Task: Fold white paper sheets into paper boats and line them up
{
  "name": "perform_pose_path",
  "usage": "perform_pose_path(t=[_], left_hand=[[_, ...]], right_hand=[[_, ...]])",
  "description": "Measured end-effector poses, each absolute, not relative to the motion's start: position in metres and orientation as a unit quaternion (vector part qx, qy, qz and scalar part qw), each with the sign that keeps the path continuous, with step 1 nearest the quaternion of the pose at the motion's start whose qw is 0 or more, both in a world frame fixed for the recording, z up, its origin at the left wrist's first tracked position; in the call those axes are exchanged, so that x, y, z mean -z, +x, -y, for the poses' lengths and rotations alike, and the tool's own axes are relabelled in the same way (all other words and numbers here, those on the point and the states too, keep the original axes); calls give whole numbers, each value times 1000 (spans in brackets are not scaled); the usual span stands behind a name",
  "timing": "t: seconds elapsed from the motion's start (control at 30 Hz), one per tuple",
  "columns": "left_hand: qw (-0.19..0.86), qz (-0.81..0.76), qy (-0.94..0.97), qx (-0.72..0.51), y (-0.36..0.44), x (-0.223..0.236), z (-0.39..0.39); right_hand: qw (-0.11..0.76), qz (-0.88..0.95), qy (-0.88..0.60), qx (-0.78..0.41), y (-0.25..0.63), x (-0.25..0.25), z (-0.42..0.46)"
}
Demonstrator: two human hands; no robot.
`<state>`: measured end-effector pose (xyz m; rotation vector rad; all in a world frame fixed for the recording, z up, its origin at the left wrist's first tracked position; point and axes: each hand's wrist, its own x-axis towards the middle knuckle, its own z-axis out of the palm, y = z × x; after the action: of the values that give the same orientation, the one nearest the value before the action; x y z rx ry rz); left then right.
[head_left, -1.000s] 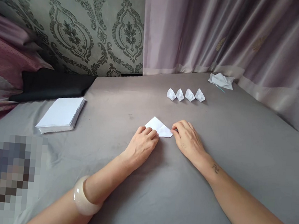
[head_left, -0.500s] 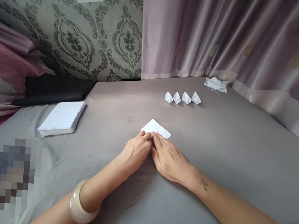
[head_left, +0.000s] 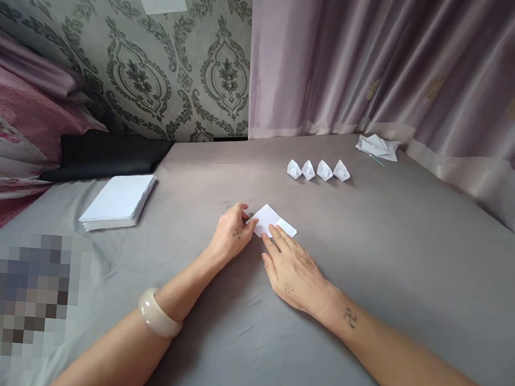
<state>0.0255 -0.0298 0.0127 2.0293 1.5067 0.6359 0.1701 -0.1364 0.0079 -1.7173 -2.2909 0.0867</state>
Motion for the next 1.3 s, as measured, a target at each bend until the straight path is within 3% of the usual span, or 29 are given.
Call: perform_pose_path(t=[0.23,0.37,0.57,0.73,0.93,1.13,1.3], left_hand=[[336,-545,732,-232,26,-13,30],[288,-552,744,-242,27,-18,42],[272,-529,787,-160,27,-30,64],[191,-420,883,-85,17,-37,68],[90,-433,897,8,22,-48,78],[4,-449,893,-1,31,-59,87],[-4,-400,916,6,37,-50,88]], right_hand=[[161,786,-597,-21,168,-11,134],[163,784,-598,-20,167,-16,132],[190,790,-582,-44,177,-12,125],[225,793,-562,-60,182,-5,118],[243,797,-549,-62,183,-4,111],[242,802,-542,-68,184,-3,109],[252,805,-533,-65,188,-4,108]])
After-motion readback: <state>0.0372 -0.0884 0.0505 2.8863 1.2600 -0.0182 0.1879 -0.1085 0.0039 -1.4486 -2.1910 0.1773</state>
